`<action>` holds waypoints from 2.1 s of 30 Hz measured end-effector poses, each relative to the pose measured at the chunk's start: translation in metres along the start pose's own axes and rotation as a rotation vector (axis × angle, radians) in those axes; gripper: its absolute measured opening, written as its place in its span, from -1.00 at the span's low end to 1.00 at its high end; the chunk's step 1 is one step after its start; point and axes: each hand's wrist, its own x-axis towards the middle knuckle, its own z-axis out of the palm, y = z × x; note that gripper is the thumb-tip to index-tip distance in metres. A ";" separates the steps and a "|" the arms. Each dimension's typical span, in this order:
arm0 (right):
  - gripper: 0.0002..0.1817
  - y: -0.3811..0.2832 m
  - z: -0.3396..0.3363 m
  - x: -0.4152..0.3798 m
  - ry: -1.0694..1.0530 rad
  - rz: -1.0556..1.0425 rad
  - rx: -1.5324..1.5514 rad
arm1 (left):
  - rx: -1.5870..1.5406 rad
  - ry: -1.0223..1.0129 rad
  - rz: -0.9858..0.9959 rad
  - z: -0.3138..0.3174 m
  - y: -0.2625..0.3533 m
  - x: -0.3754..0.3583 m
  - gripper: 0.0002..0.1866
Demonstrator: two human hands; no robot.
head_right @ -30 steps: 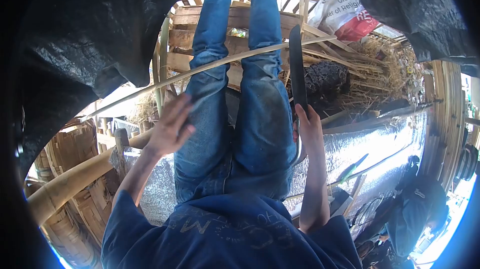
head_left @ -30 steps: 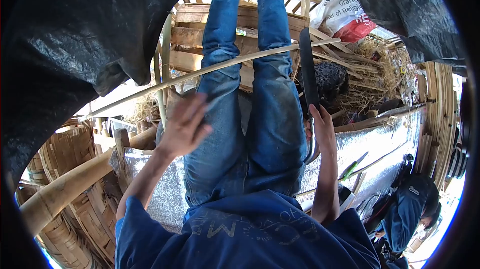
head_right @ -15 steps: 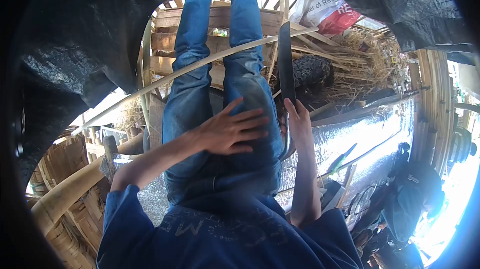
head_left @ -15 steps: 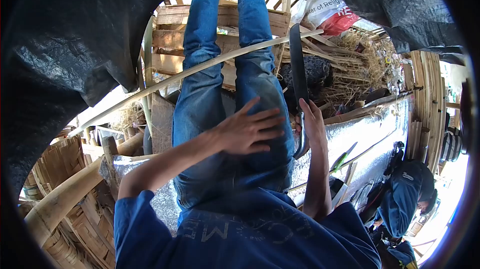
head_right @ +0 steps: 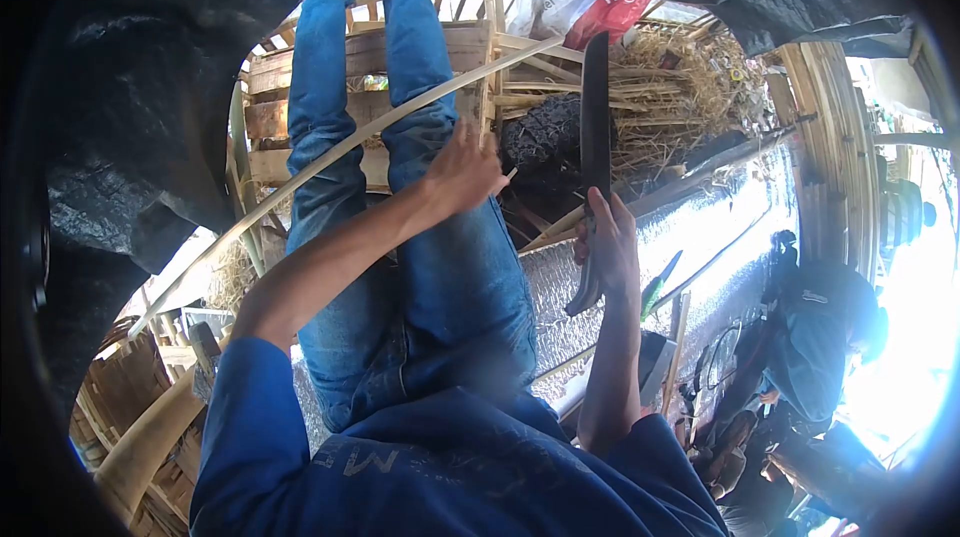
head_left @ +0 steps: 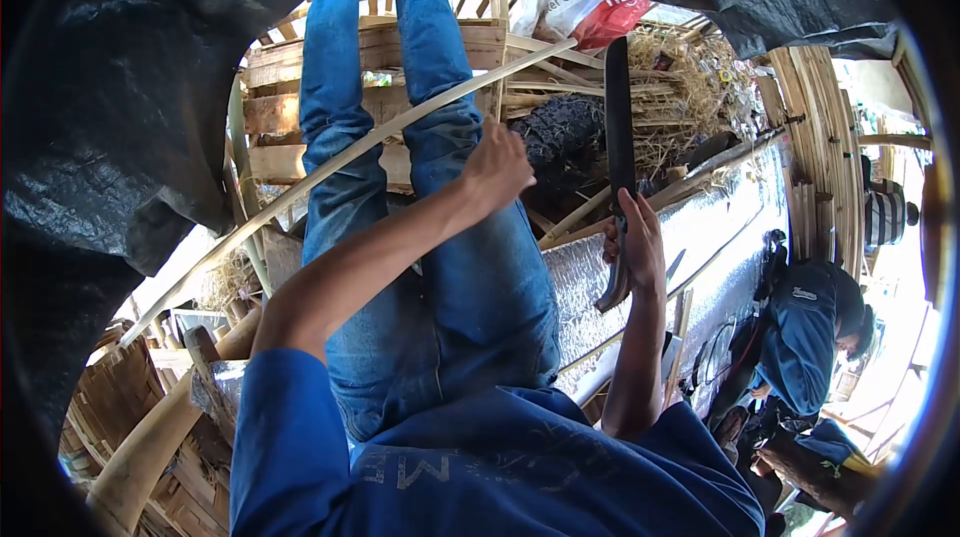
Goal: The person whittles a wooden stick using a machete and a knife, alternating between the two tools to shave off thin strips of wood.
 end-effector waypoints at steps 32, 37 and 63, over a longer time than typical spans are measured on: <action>-0.71 -0.006 -0.021 -0.022 0.075 0.010 0.062 | 0.184 -0.163 -0.092 -0.003 -0.027 0.000 -0.45; -0.69 0.001 -0.028 -0.024 0.105 0.004 0.093 | 0.098 0.390 0.381 0.007 0.025 -0.040 -0.47; -0.86 0.010 0.012 -0.015 -0.140 -0.175 -0.138 | -0.232 0.571 -0.588 0.009 -0.100 -0.162 -0.70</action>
